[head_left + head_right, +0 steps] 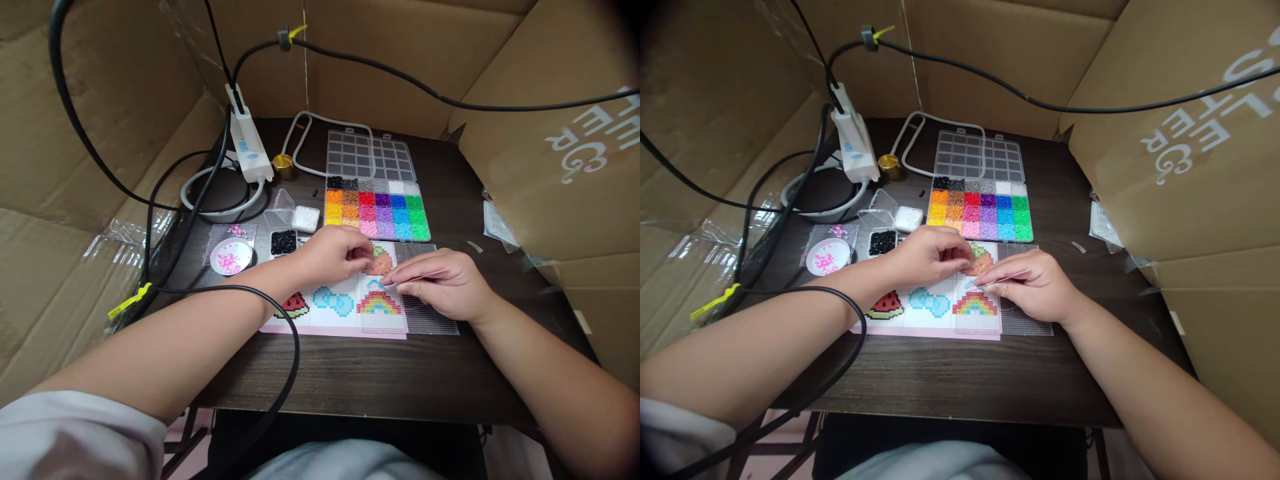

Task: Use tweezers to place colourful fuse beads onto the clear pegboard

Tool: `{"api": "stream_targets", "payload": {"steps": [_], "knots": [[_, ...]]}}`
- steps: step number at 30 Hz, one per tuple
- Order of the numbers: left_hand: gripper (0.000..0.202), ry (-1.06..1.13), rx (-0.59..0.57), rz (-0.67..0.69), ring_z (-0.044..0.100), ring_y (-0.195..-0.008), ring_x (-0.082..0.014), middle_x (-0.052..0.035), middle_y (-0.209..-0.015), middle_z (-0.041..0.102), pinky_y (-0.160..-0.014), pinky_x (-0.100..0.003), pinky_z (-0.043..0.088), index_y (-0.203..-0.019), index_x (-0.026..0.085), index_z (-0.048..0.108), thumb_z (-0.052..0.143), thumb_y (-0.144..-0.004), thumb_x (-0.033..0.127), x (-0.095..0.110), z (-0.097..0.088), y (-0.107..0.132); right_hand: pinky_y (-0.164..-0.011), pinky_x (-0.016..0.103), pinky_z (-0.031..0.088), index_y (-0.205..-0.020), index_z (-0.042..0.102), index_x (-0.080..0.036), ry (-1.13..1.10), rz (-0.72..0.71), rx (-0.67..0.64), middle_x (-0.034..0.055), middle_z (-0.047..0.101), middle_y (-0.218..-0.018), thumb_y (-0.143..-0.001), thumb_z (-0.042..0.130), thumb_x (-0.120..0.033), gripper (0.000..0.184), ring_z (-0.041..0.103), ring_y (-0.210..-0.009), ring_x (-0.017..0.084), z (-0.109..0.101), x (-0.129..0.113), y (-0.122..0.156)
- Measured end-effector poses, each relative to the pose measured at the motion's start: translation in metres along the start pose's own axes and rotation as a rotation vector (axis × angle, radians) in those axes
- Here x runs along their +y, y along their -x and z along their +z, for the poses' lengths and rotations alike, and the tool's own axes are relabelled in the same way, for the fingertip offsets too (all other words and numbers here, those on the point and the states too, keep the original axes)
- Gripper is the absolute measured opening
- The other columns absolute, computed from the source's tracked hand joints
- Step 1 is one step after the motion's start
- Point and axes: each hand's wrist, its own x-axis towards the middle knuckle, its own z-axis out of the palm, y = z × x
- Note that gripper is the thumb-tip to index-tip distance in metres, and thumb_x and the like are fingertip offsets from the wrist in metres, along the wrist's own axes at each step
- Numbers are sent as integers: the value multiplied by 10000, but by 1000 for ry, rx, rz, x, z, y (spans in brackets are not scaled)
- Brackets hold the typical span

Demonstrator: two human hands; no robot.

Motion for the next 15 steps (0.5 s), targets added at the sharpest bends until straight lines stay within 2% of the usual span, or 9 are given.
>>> {"api": "stream_targets", "payload": {"steps": [8,15], "knots": [[85,6,-2,0,539,-664,-99,1,-747,652,-673,-255,423,-823,187,704,631,-810,229,-1,0,0,-760,254,630,-945,796,-305,-44,-8,-5,0,787,-914,-774,745,-98,273,762,-820,175,-2,0,0],[78,10,2,10,535,-660,-95,6,-732,640,-666,-250,417,-821,183,707,639,-803,216,-1,0,0,-703,262,631,-894,803,-276,-32,55,-9,16,788,-862,-780,756,-179,157,757,-762,183,-2,2,2]]}}
